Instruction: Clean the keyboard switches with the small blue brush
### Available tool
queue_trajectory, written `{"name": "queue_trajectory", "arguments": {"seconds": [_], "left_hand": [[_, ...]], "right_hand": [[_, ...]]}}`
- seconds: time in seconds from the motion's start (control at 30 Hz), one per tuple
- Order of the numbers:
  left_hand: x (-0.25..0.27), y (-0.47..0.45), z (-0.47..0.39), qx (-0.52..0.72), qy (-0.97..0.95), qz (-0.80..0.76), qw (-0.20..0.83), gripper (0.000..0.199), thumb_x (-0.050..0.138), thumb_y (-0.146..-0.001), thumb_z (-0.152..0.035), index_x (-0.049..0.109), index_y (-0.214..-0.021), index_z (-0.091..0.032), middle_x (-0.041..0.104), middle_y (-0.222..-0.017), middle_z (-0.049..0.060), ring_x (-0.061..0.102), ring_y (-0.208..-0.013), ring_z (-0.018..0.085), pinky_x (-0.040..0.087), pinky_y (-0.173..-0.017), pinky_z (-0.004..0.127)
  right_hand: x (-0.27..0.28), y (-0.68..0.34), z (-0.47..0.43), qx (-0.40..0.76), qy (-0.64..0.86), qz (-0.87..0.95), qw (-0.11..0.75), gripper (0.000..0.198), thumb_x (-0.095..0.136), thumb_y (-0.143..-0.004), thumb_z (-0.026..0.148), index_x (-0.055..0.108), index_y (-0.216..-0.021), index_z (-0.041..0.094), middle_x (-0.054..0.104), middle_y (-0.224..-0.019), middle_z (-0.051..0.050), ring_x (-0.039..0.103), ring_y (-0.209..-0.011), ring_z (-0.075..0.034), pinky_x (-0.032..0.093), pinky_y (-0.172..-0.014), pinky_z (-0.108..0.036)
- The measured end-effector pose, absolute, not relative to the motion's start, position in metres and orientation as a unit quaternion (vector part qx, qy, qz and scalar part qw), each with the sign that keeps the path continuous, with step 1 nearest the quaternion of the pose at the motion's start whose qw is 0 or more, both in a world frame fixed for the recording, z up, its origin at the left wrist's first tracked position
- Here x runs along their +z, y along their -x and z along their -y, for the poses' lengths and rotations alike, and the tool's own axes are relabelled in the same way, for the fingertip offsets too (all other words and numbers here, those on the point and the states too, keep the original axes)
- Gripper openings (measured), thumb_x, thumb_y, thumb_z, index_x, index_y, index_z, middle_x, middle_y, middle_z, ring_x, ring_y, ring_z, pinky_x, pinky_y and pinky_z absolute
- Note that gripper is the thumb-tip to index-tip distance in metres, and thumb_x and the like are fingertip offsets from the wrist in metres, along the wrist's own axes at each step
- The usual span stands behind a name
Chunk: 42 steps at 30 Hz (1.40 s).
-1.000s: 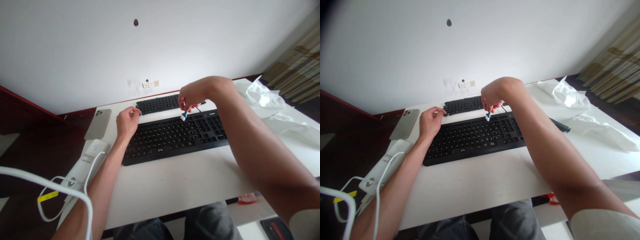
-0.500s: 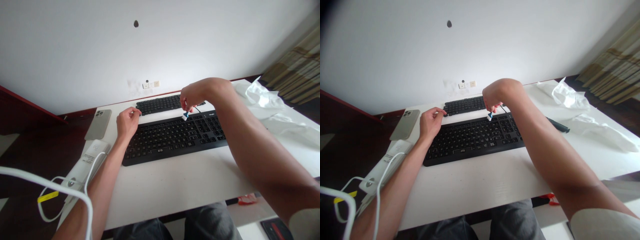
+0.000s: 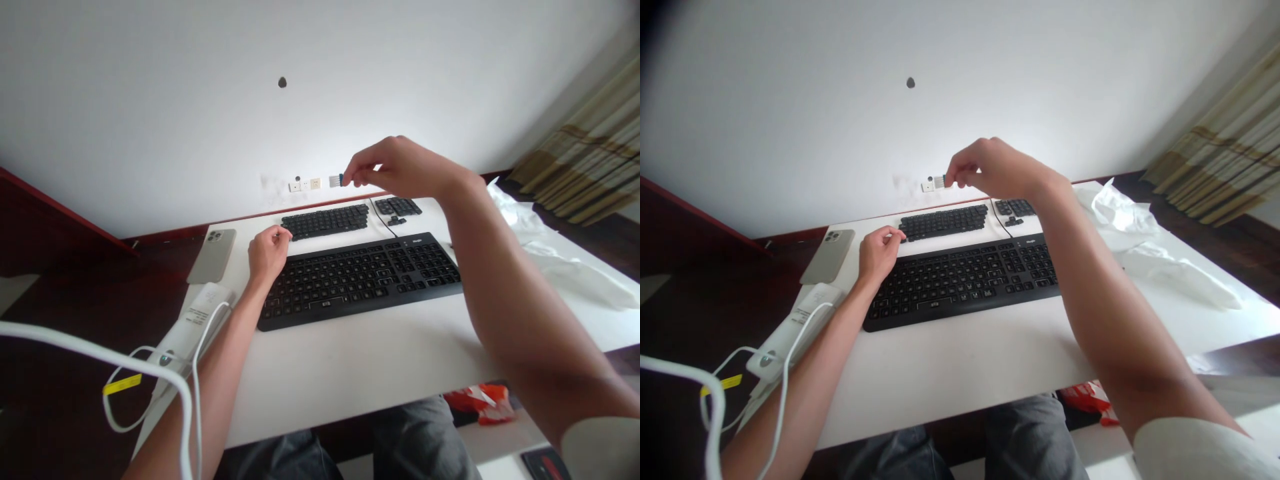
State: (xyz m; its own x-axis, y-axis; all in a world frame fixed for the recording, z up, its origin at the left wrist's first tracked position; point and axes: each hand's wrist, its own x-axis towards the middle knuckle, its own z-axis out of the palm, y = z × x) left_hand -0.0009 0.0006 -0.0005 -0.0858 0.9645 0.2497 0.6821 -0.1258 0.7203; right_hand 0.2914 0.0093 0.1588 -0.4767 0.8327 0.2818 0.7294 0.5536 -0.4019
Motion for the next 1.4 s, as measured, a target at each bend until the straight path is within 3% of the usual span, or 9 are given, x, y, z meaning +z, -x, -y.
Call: {"name": "queue_trajectory", "arguments": {"seconds": [0.1, 0.2, 0.37, 0.53, 0.63, 0.77, 0.83, 1.17, 1.4], "left_hand": [[0.0, 0.001, 0.0, 0.374, -0.651, -0.633, 0.191, 0.024, 0.059, -0.092, -0.032, 0.082, -0.087, -0.025, 0.074, -0.072, 0.001, 0.066, -0.071, 0.021, 0.039, -0.071, 0.03], [0.001, 0.002, 0.0, 0.369, -0.653, -0.633, 0.193, 0.024, 0.059, -0.093, -0.032, 0.082, -0.088, -0.025, 0.073, -0.071, 0.001, 0.064, -0.068, 0.02, 0.039, -0.072, 0.03], [0.001, 0.001, 0.001, 0.359, -0.655, -0.637, 0.189, 0.024, 0.059, -0.092, -0.033, 0.081, -0.087, -0.025, 0.071, -0.068, 0.0, 0.061, -0.066, 0.019, 0.037, -0.07, 0.03], [0.002, 0.0, 0.001, 0.351, -0.657, -0.641, 0.183, 0.025, 0.058, -0.09, -0.035, 0.081, -0.087, -0.025, 0.067, -0.064, -0.001, 0.059, -0.063, 0.019, 0.036, -0.069, 0.03], [0.002, -0.001, 0.0, 0.347, -0.654, -0.649, 0.176, 0.025, 0.059, -0.089, -0.035, 0.082, -0.087, -0.025, 0.065, -0.062, -0.001, 0.056, -0.061, 0.019, 0.035, -0.067, 0.03], [0.002, -0.002, 0.0, 0.345, -0.652, -0.652, 0.173, 0.025, 0.059, -0.087, -0.034, 0.082, -0.087, -0.025, 0.063, -0.06, -0.002, 0.052, -0.057, 0.018, 0.033, -0.065, 0.031], [0.001, -0.002, 0.0, 0.342, -0.653, -0.653, 0.174, 0.026, 0.059, -0.087, -0.035, 0.082, -0.088, -0.025, 0.062, -0.058, -0.002, 0.05, -0.055, 0.018, 0.032, -0.063, 0.031], [-0.002, -0.002, -0.001, 0.34, -0.648, -0.661, 0.164, 0.025, 0.06, -0.088, -0.036, 0.082, -0.087, -0.025, 0.058, -0.056, -0.002, 0.045, -0.052, 0.016, 0.03, -0.061, 0.031], [-0.002, -0.003, 0.0, 0.34, -0.65, -0.661, 0.159, 0.025, 0.06, -0.087, -0.034, 0.083, -0.087, -0.025, 0.057, -0.055, -0.002, 0.045, -0.052, 0.016, 0.03, -0.061, 0.031]], "right_hand": [[0.142, -0.318, -0.005, 0.155, 0.446, 0.802, 0.367, 0.027, 0.064, -0.098, 0.033, 0.078, -0.112, 0.014, 0.079, -0.1, -0.01, 0.071, -0.09, -0.019, 0.055, -0.085, -0.037], [0.103, -0.351, -0.001, 0.121, 0.521, 0.76, 0.369, 0.022, 0.069, -0.095, 0.04, 0.077, -0.101, 0.021, 0.08, -0.099, -0.007, 0.072, -0.086, -0.023, 0.058, -0.082, -0.041], [0.031, -0.396, 0.003, 0.154, 0.571, 0.689, 0.419, 0.023, 0.064, -0.096, 0.04, 0.079, -0.103, 0.025, 0.083, -0.111, -0.01, 0.076, -0.105, -0.029, 0.06, -0.093, -0.047], [0.016, -0.408, -0.003, 0.143, 0.572, 0.636, 0.499, 0.029, 0.066, -0.094, 0.042, 0.077, -0.111, 0.022, 0.083, -0.111, -0.012, 0.077, -0.099, -0.028, 0.061, -0.088, -0.046], [0.027, -0.412, 0.002, 0.217, 0.556, 0.663, 0.452, 0.031, 0.074, -0.09, 0.043, 0.074, -0.112, 0.022, 0.083, -0.108, -0.01, 0.079, -0.1, -0.027, 0.062, -0.092, -0.045], [0.044, -0.411, 0.017, 0.308, 0.523, 0.748, 0.269, 0.027, 0.079, -0.088, 0.048, 0.08, -0.102, 0.025, 0.084, -0.097, -0.005, 0.079, -0.094, -0.025, 0.062, -0.092, -0.042], [0.049, -0.406, 0.023, 0.317, 0.5, 0.774, 0.226, 0.024, 0.08, -0.087, 0.047, 0.083, -0.098, 0.026, 0.085, -0.098, -0.004, 0.079, -0.093, -0.025, 0.062, -0.089, -0.04], [0.045, -0.392, 0.027, 0.334, 0.459, 0.809, 0.152, 0.014, 0.074, -0.09, 0.035, 0.085, -0.095, 0.028, 0.085, -0.1, 0.0, 0.079, -0.095, -0.022, 0.062, -0.093, -0.039], [0.049, -0.387, 0.031, 0.328, 0.452, 0.813, 0.165, 0.015, 0.074, -0.092, 0.037, 0.083, -0.096, 0.026, 0.085, -0.1, -0.002, 0.079, -0.094, -0.022, 0.06, -0.086, -0.036]]}}
